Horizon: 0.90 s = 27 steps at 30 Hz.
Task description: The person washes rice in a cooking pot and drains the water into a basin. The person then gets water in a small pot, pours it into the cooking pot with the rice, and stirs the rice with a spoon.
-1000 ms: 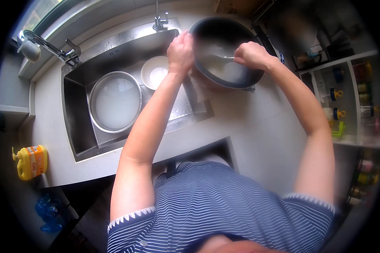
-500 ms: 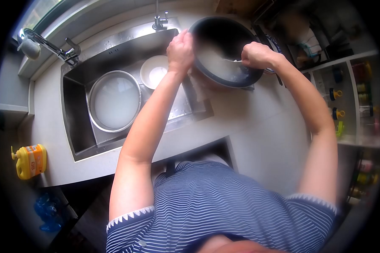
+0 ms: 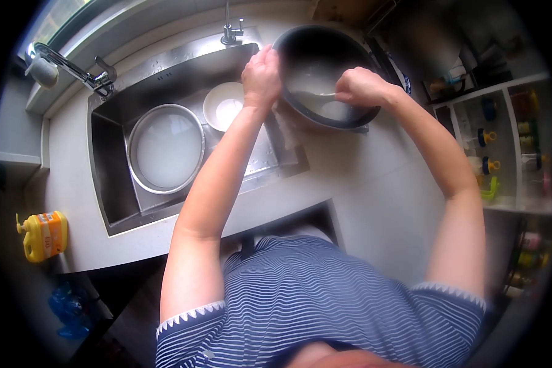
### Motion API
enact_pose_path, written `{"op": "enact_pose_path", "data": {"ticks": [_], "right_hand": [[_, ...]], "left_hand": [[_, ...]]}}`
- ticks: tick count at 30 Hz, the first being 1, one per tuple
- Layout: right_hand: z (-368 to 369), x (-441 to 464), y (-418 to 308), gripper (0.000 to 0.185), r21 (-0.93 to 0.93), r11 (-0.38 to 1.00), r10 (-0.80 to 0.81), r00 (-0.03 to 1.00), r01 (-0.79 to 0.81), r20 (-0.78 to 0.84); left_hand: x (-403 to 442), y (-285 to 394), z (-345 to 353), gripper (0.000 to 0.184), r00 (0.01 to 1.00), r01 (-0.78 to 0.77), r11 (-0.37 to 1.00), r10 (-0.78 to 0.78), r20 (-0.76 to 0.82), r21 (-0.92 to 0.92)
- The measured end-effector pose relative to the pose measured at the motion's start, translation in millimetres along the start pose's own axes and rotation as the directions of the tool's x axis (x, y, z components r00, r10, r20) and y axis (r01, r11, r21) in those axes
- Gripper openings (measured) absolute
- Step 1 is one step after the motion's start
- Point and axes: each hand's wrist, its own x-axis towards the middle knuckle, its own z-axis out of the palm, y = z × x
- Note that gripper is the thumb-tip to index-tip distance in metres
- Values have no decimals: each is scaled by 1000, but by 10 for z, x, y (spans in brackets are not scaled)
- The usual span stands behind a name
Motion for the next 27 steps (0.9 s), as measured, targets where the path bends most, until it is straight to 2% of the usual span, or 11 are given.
{"op": "enact_pose_path", "data": {"ticks": [4,7,10,11,14,16,21,24,25,27], "right_hand": [[-29,119,87,17,-99,986,126,986,-137,-111],[-56,149,203,17,-156,969,154,964,-189,-215],[-175,105,286,17,-33,982,169,938,-187,-303],[-208,97,279,17,-58,972,199,934,-226,-296],[-57,163,298,17,-144,969,153,947,-200,-283],[38,171,207,17,-130,980,122,970,-151,-208],[11,10,97,17,71,997,-8,999,11,-36],[-69,-92,-16,17,126,992,-41,987,21,153],[-17,-73,45,17,124,988,-107,985,90,137],[-124,-176,-4,17,231,972,-72,991,43,116]], "left_hand": [[-8,0,-6,43,1000,-14,1000,14,-11,13],[3,-5,-9,43,1000,-9,1000,9,-6,14],[-5,-1,-11,43,1000,-5,1000,5,-2,21],[-15,4,-9,43,1000,6,1000,-6,-9,17],[-11,35,-2,43,1000,16,1000,-16,-6,1],[-4,14,-14,43,1000,10,1000,-10,5,-13],[4,-34,0,38,999,-31,999,31,-33,5],[3,-48,5,36,996,-66,998,66,-53,4],[2,-50,5,36,996,-74,997,74,-55,2],[11,-63,9,36,997,-60,998,60,-38,-8]]}}
